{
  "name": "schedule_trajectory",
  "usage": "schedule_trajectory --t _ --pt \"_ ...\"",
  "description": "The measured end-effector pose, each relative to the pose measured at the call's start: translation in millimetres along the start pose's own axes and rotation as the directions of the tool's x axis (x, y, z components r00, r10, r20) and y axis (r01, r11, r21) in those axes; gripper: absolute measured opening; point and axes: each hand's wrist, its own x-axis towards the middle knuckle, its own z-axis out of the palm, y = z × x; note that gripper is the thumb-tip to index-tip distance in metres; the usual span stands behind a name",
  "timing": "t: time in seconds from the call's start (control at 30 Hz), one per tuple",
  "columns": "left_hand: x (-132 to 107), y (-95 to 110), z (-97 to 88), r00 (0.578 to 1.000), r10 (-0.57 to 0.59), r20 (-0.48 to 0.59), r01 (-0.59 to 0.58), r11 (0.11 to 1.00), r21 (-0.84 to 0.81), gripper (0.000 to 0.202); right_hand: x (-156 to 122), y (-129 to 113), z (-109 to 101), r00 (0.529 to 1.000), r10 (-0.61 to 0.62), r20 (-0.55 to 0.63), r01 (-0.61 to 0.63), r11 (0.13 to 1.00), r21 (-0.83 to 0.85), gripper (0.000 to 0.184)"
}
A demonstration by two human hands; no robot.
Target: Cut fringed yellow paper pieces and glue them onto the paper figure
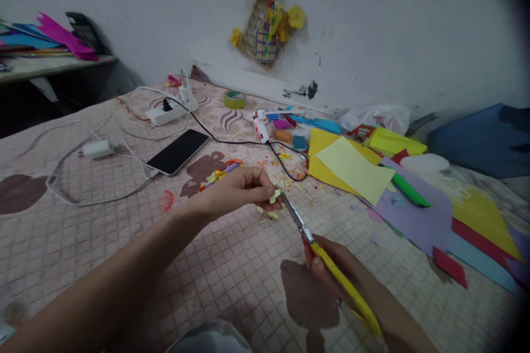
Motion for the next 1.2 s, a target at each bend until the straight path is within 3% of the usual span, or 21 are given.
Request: schedule_trajectory --t 0.2,0.67,0.83,1.07,1.2 --pt "-0.1 -0.3 -0.8 1.000 0.015 0.013 -0.015 1.000 0.000 0.016 0.3 0.3 -1.4 0.999 -0.029 -0.014 0.029 0.999 -0.018 0.034" --pt "-0.3 1.0 -2.2 1.000 0.004 0.014 -0.004 1.000 0.013 0.018 1.4 -1.5 -0.4 0.998 0.063 0.013 -0.064 0.992 0.106 0.035" --pt "0.1 0.7 -2.3 1.000 -0.002 0.021 0.002 1.000 -0.012 0.020 4.5 9.4 1.9 0.996 0.081 0.025 -0.085 0.963 0.257 0.044" --pt "1.0 -19.5 25.8 0.990 -0.018 -0.141 0.019 1.000 0.009 0.017 18.1 25.2 14.4 0.982 0.009 -0.187 0.069 0.911 0.406 0.040" --pt "0.4 -33.5 41.8 0.991 -0.008 -0.134 0.011 1.000 0.021 0.017 20.4 18.5 21.3 0.944 -0.039 -0.328 0.176 0.901 0.398 0.030"
